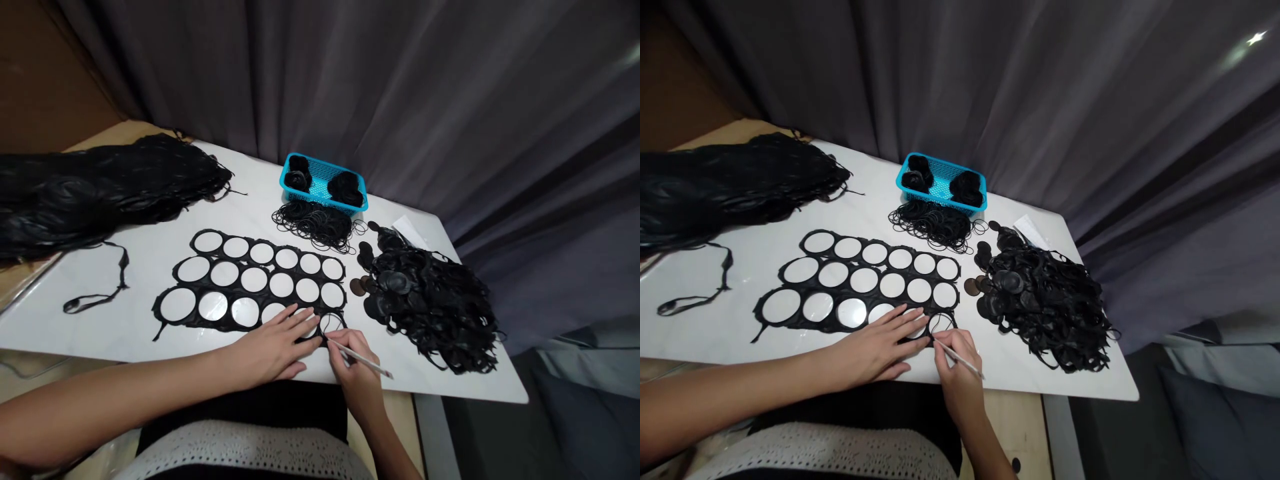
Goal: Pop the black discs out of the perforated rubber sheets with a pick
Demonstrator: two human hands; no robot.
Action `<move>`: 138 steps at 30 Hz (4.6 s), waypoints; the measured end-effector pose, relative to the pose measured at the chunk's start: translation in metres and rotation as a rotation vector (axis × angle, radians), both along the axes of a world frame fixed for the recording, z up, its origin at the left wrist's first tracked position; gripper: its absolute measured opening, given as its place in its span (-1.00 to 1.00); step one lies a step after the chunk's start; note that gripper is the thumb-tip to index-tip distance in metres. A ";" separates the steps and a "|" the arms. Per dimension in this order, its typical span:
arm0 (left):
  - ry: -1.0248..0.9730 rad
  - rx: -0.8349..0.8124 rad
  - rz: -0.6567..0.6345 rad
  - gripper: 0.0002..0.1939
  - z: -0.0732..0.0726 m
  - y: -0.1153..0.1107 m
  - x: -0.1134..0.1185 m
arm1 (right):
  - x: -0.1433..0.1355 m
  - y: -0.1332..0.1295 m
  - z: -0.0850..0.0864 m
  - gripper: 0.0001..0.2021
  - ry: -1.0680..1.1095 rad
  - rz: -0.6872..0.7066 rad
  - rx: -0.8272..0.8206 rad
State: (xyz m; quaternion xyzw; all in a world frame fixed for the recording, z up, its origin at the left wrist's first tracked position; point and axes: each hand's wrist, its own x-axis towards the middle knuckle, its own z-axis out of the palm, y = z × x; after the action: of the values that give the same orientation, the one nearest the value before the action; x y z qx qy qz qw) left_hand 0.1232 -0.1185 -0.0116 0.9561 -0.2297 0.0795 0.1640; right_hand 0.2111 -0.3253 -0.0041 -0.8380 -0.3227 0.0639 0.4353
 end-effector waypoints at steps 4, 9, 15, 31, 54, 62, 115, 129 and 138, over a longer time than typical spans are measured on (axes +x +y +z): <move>-0.006 -0.041 0.011 -0.49 -0.001 0.000 0.000 | -0.007 0.002 -0.009 -0.86 -0.288 0.076 -0.053; 0.027 -0.038 0.035 -0.43 -0.002 0.000 -0.001 | 0.014 0.000 -0.014 -0.78 -0.581 0.137 -0.205; 0.023 -0.089 0.040 -0.47 -0.003 0.000 -0.001 | 0.097 -0.026 0.009 -0.79 -0.553 -0.388 -0.252; -0.002 0.007 0.132 -0.54 0.005 0.016 -0.047 | 0.000 0.031 0.010 -0.84 0.135 0.172 0.042; -0.005 -0.097 0.170 -0.47 0.000 0.016 -0.048 | -0.018 0.033 -0.002 -0.86 -0.215 0.246 -0.023; 0.038 -0.076 0.187 -0.35 -0.005 0.019 -0.050 | 0.037 0.033 0.001 -0.75 -0.485 0.248 -0.193; 0.076 -0.071 0.244 -0.29 0.011 0.060 0.025 | 0.129 0.101 0.018 -0.80 0.187 0.205 -0.060; 0.014 -0.046 0.243 -0.27 -0.011 0.056 0.028 | 0.109 0.104 -0.001 -0.86 0.012 0.325 -0.071; 0.084 -0.105 0.205 -0.21 -0.010 0.062 0.026 | 0.107 0.104 -0.006 -0.77 -0.568 0.497 -0.195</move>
State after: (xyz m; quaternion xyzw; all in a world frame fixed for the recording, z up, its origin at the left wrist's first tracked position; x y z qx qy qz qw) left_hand 0.1488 -0.0560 -0.0215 0.9670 -0.1193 0.0679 0.2144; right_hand 0.3182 -0.2213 -0.0099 -0.7559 -0.6160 -0.0367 0.2184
